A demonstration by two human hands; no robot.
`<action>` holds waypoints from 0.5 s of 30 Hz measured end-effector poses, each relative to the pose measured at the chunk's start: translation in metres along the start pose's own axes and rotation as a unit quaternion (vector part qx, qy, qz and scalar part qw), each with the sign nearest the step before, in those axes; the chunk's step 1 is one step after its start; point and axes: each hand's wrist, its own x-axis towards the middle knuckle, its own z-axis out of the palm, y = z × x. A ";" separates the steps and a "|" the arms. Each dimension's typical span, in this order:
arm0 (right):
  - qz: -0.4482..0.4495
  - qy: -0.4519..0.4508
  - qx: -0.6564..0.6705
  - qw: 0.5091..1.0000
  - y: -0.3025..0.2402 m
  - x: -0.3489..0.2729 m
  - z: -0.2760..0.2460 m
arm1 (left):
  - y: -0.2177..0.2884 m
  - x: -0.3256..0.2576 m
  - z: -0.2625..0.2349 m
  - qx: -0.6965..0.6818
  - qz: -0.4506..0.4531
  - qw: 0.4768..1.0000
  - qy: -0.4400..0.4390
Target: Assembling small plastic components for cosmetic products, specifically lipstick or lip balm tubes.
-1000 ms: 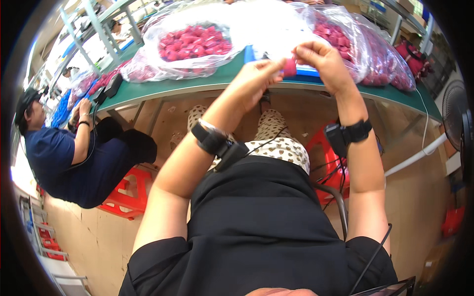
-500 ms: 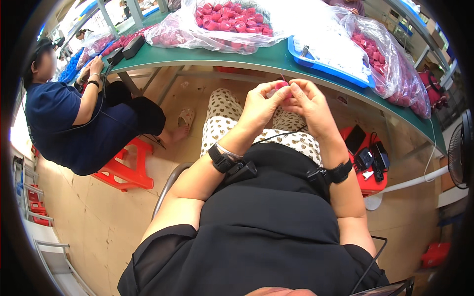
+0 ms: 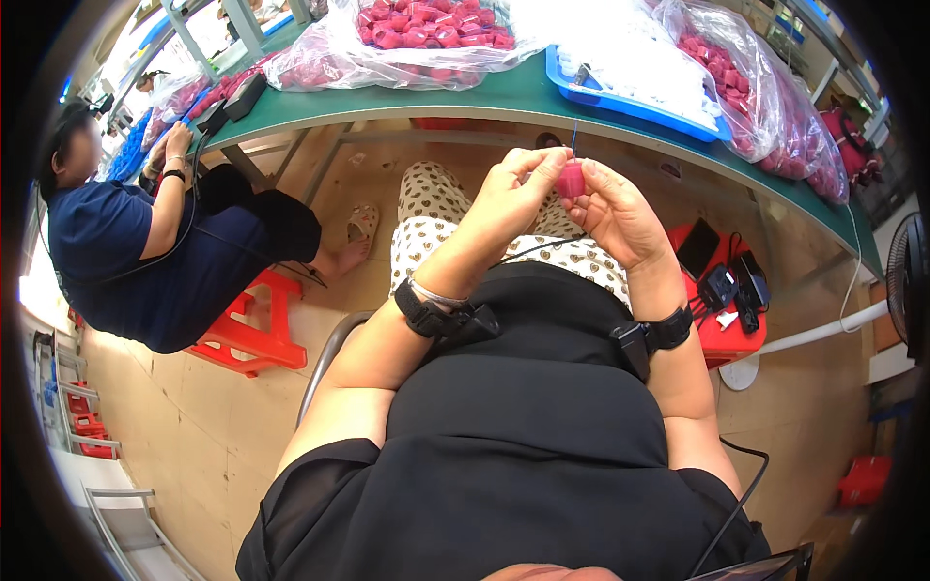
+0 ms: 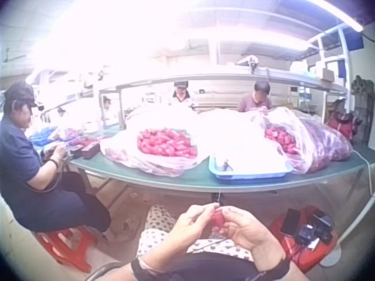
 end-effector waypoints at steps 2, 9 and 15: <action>0.020 -0.016 -0.010 1.000 -0.001 -0.002 0.002 | 0.003 -0.001 -0.003 -0.012 -0.025 1.000 -0.002; 0.032 -0.053 -0.021 0.998 0.000 -0.006 0.002 | 0.009 -0.003 -0.013 -0.190 -0.134 0.969 -0.081; 0.042 -0.076 -0.029 0.996 0.005 -0.004 0.005 | 0.004 -0.006 -0.008 -0.139 -0.074 0.984 -0.084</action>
